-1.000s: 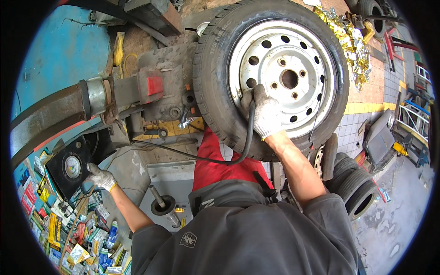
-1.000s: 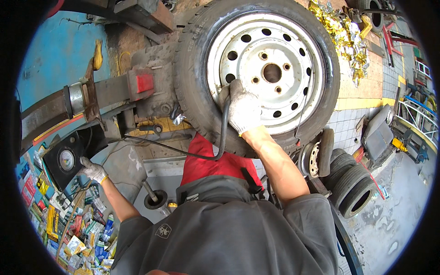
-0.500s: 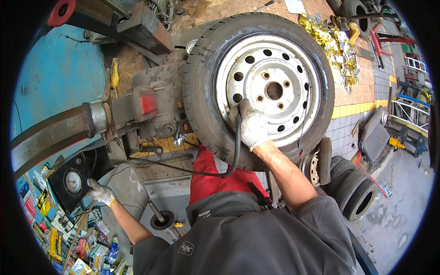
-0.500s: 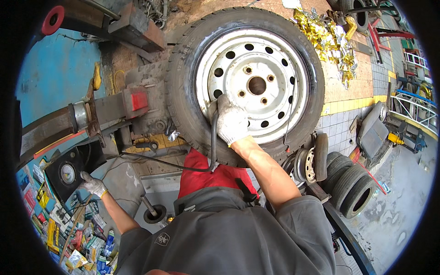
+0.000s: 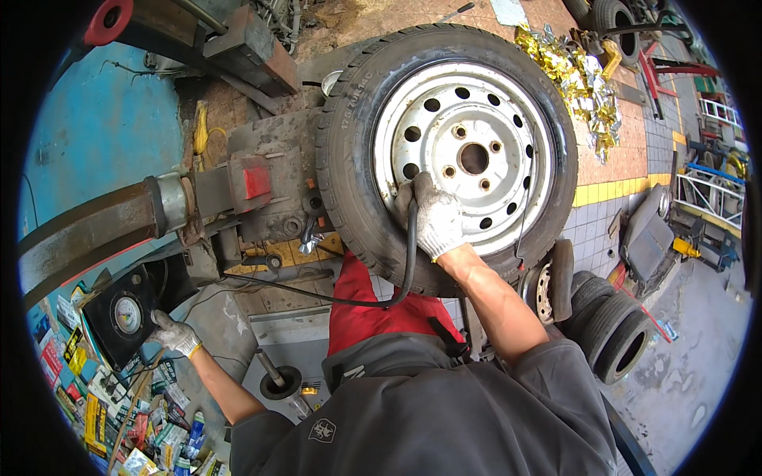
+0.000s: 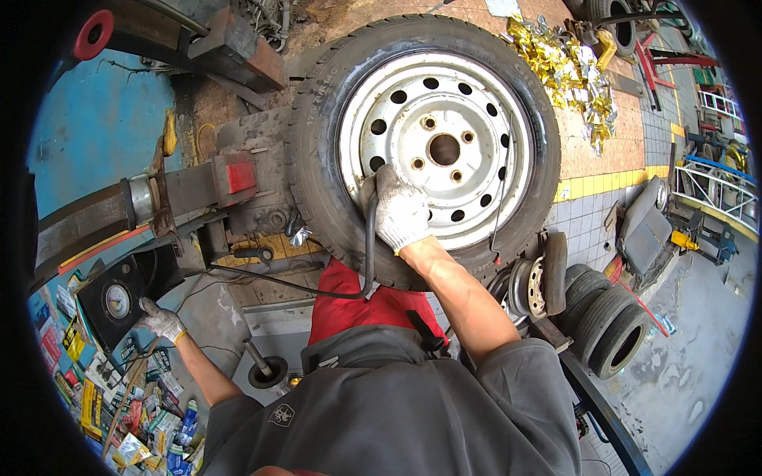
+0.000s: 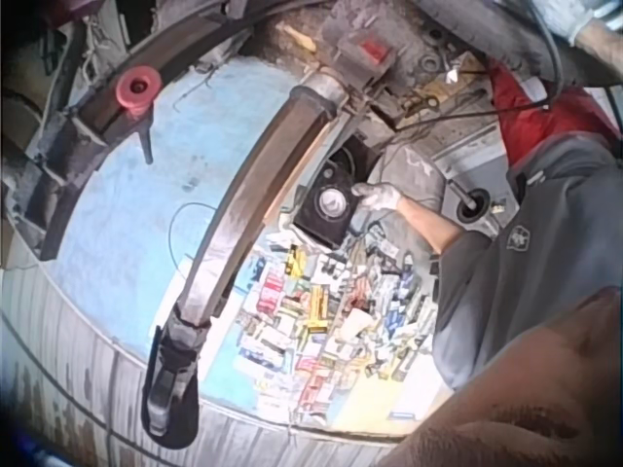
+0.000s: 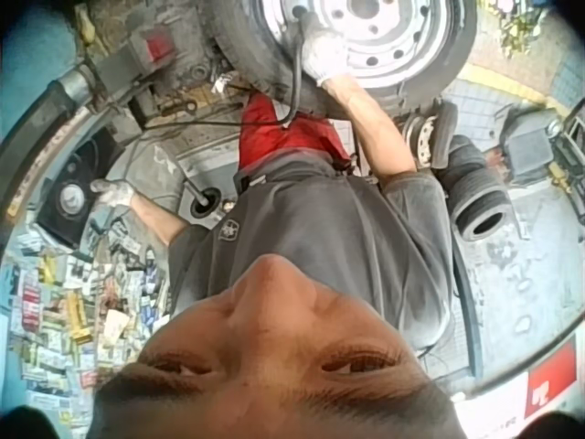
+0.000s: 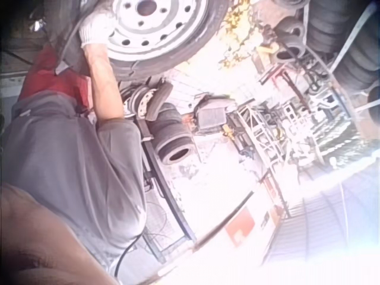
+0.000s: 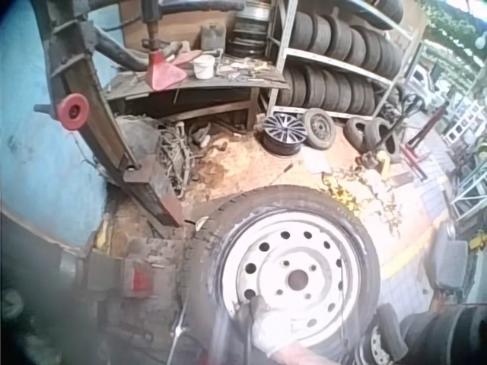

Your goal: The person mounts a tire onto a rim using a tire changer machine, inflates the tire with an air hose, and then brushes the rim surface. The tire is secured on the machine throughout the process.

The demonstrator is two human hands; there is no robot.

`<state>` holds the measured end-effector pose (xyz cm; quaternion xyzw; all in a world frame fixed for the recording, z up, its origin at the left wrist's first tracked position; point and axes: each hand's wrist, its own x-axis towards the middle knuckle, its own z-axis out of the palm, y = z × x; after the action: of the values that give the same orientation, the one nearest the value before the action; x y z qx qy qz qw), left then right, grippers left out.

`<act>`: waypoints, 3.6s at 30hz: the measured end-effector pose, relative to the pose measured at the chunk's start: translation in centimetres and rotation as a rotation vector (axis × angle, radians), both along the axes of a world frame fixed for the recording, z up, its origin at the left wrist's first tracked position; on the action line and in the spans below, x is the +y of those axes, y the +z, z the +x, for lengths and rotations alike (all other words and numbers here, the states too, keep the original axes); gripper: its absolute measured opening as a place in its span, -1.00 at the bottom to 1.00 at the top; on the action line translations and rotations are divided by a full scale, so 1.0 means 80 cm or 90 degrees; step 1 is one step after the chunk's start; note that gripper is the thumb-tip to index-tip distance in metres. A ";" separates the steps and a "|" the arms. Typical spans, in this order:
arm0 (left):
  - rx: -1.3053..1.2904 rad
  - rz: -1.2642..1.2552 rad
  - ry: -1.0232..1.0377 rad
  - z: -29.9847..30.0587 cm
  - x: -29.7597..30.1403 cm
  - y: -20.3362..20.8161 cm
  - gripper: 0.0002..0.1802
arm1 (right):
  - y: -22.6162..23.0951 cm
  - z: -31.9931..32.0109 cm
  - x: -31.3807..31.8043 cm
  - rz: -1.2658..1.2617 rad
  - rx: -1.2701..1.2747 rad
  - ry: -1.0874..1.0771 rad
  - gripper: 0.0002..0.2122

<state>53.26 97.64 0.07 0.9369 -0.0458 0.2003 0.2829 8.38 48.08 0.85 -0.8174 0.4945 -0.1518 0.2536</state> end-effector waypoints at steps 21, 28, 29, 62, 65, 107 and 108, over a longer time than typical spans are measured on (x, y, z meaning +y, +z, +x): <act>0.116 1.265 0.127 0.008 0.042 -0.015 -0.27 | -0.035 -0.026 0.003 0.070 0.067 0.080 -0.57; -0.034 0.046 -0.088 -0.062 -0.085 0.049 -0.29 | -0.025 -0.012 -0.004 0.040 0.062 0.007 -0.74; -0.053 -0.057 -0.088 -0.072 -0.107 0.055 -0.31 | -0.020 -0.009 -0.003 0.055 0.053 -0.002 -0.73; -0.113 -0.008 -0.126 -0.073 -0.115 0.063 -0.33 | -0.039 -0.020 -0.008 0.054 0.117 0.007 -0.74; -0.118 0.058 -0.131 -0.060 -0.086 0.047 -0.52 | -0.042 -0.022 -0.008 0.063 0.119 0.003 -0.74; -0.103 0.079 -0.150 -0.056 -0.070 0.051 -0.17 | -0.034 -0.015 -0.007 0.068 0.072 0.001 -0.69; -0.076 0.015 -0.135 -0.067 -0.096 0.059 -0.24 | -0.035 -0.015 -0.006 0.070 0.079 -0.007 -0.69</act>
<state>47.93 89.96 4.77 0.9165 -0.1640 0.2238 0.2880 7.18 47.58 -1.95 -0.8074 0.5214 -0.0750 0.2658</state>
